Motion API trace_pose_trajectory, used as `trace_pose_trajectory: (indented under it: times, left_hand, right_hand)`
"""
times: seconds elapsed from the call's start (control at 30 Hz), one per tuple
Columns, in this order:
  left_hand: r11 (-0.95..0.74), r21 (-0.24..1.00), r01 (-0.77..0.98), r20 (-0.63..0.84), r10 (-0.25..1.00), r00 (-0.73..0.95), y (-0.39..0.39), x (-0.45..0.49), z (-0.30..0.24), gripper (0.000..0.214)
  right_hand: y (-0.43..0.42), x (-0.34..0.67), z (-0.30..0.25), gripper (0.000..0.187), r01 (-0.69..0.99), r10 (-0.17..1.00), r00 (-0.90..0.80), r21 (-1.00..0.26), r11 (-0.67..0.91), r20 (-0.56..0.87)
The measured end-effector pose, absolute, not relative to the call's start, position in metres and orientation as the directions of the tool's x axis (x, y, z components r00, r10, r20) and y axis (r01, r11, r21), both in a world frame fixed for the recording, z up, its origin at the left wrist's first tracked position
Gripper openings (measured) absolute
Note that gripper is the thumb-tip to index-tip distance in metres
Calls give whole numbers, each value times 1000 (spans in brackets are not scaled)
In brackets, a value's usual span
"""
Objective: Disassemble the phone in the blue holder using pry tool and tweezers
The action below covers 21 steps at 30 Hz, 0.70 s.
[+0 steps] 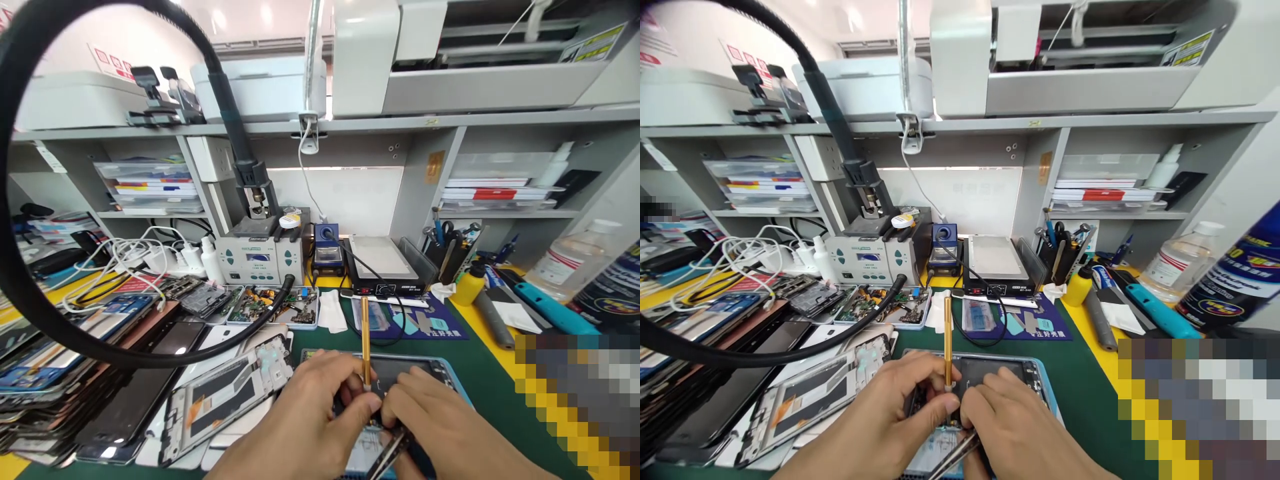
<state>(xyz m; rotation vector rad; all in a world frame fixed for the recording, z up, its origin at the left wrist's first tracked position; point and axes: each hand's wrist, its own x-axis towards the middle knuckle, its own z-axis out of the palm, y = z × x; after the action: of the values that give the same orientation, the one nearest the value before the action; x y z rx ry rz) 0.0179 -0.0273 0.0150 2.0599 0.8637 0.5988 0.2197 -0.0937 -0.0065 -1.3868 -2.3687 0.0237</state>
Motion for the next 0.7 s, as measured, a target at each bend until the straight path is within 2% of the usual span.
trace_pose_trajectory:
  times: [0.17, 0.3, 0.4, 0.5, 0.6, 0.7]
  left_hand:
    - [-458, 826, 329, 141, 732, 666, -25, 16, 16, 16]
    - [-455, 840, 294, 148, 715, 684, -23, 15, 16, 14]
    - [-439, 858, 267, 132, 691, 711, -20, 14, 18, 18]
    - [-422, 869, 257, 102, 662, 742, -16, 13, 21, 21]
    - [-418, 870, 261, 80, 642, 762, -12, 12, 24, 22]
    - [-421, 867, 266, 71, 634, 770, -9, 13, 25, 20]
  right_hand:
    - [-93, 218, 12, 22, 833, 881, -431, -289, 471, 194]
    - [-92, 227, 26, 13, 772, 889, -387, -441, 458, 245]
    - [-91, 236, 31, 34, 654, 882, -224, -608, 451, 414]
    - [-92, 240, 30, 42, 576, 829, -79, -654, 491, 553]
    - [-94, 235, 22, 47, 566, 855, -37, -694, 445, 518]
    - [-96, 228, 13, 53, 539, 894, -126, -727, 425, 430]
